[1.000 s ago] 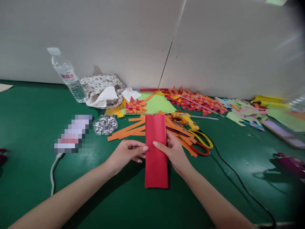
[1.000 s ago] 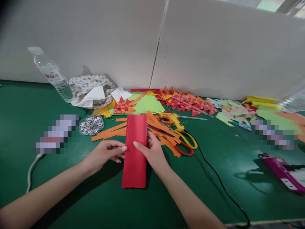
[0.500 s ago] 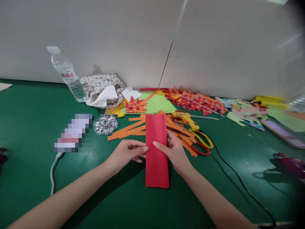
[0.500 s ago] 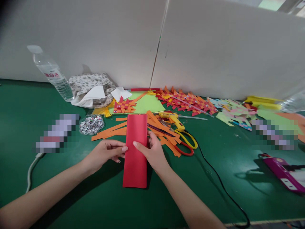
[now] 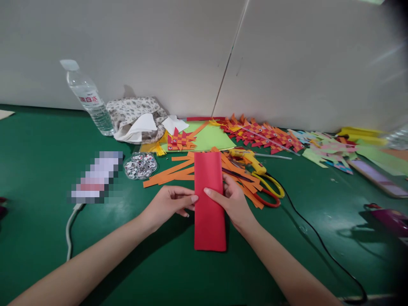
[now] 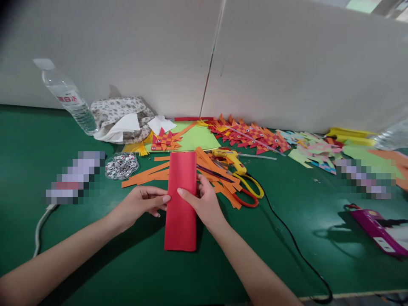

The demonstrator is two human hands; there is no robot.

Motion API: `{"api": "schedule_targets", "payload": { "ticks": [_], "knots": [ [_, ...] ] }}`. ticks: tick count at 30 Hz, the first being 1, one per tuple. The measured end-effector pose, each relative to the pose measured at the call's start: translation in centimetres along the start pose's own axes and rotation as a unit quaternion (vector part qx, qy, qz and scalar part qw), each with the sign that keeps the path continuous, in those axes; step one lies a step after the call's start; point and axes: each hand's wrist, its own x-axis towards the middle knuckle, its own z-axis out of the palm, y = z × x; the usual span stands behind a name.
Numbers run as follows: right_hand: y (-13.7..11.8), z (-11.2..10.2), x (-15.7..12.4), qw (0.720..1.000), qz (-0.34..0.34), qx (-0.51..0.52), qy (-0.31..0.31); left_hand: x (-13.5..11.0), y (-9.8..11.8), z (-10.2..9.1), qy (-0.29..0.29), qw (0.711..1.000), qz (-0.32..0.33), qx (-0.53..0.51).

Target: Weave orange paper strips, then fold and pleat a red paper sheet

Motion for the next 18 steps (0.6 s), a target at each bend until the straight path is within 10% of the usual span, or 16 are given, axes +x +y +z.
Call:
{"api": "schedule_targets", "payload": {
  "ticks": [18],
  "knots": [
    [-0.06,0.39,-0.37,0.996,0.036,0.08,0.006,-0.43,0.31,0.87,0.003,0.997,-0.006,0.082]
  ]
}}
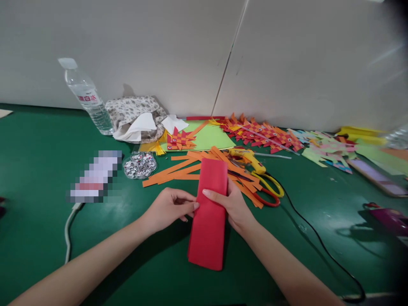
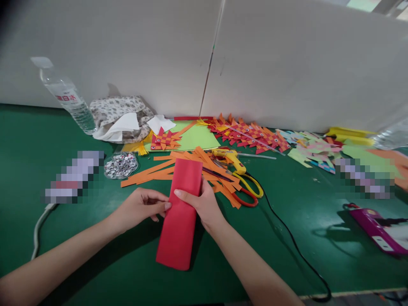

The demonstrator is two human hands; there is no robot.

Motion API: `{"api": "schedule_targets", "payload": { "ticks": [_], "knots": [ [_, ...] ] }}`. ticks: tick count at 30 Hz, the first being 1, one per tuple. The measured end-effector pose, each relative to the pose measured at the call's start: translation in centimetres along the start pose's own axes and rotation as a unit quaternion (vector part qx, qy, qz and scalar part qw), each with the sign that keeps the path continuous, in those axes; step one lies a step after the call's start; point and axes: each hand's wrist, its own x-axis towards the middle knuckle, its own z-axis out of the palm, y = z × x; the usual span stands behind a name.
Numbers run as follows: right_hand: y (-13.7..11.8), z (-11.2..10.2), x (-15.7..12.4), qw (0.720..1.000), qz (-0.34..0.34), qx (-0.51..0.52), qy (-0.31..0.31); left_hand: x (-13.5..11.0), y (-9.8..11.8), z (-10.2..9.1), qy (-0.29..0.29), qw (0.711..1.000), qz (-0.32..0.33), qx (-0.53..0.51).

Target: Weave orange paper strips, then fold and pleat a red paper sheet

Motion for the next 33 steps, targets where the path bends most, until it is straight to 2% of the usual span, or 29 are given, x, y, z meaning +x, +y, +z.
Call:
{"api": "schedule_targets", "payload": {
  "ticks": [6,15,33],
  "knots": [
    [-0.1,-0.03,0.03,1.0,0.019,0.002,0.01,-0.33,0.43,0.45,0.006,1.0,-0.02,0.013],
    [-0.29,0.09,-0.1,1.0,0.013,-0.003,0.014,-0.38,0.33,0.37,0.008,1.0,0.004,0.024],
    [0.03,-0.18,0.16,1.0,0.01,-0.015,0.014,-0.34,0.21,0.16,-0.007,1.0,0.008,0.02]
  ]
}}
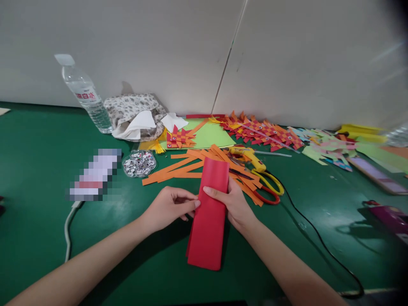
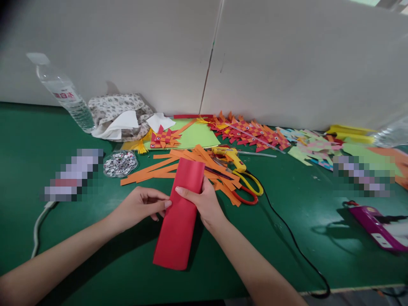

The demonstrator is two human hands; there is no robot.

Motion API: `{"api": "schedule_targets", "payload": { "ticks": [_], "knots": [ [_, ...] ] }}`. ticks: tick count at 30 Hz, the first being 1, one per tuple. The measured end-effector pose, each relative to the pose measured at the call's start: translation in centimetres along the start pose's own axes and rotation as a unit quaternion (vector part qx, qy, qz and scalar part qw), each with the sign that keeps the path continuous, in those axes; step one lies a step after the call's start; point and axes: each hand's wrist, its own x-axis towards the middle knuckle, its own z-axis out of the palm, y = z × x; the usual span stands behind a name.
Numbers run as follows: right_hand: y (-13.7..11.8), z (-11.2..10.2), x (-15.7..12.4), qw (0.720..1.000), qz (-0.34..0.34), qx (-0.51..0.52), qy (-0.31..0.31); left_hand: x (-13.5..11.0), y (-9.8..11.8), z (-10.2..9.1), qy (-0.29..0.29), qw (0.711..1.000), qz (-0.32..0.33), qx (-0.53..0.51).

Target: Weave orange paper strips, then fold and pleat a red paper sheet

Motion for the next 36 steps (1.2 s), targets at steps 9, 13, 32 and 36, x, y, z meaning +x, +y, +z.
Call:
{"api": "schedule_targets", "payload": {
  "ticks": [9,13,32,36],
  "knots": [
    [0.1,0.1,0.0,1.0,0.002,-0.004,0.0,0.1,-0.2,-0.1,-0.009,1.0,0.002,0.01],
    [-0.1,0.2,0.0,1.0,0.001,-0.004,0.0,0.3,-0.6,-0.4,-0.007,0.999,0.024,0.026],
    [-0.5,-0.6,0.7,0.999,0.015,-0.032,-0.041,1.0,0.1,-1.9,0.067,0.997,0.033,-0.008],
    [-0.4,-0.7,0.4,0.991,0.054,-0.048,-0.112,1.1,0.0,-2.1,0.095,0.993,0.051,-0.041]
  ]
}}
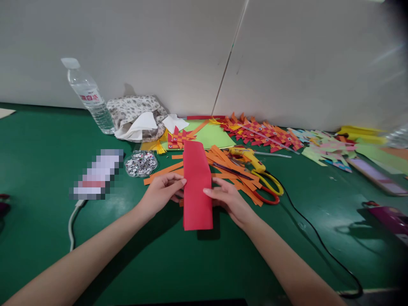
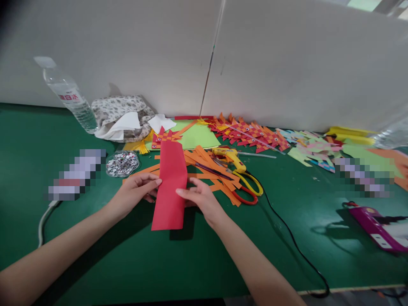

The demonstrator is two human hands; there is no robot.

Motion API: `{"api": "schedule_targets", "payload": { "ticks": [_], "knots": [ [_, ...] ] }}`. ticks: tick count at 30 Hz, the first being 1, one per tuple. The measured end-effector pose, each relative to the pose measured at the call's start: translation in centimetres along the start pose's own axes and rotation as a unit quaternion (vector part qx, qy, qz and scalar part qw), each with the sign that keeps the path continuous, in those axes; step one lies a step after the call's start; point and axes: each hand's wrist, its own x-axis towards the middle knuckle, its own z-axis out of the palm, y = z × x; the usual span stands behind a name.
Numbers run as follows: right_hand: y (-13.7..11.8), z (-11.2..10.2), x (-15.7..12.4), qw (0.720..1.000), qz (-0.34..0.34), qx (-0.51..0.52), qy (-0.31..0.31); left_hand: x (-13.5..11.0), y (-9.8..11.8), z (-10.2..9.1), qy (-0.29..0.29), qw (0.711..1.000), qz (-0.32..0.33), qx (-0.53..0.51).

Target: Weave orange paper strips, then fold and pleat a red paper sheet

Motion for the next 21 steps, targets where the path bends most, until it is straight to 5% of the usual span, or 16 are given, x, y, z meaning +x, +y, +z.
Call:
{"api": "schedule_targets", "payload": {
  "ticks": [21],
  "knots": [
    [0.84,-0.01,0.17,0.996,0.013,0.008,-0.082,-0.5,0.16,0.59,0.004,1.0,0.014,-0.013]
  ]
}}
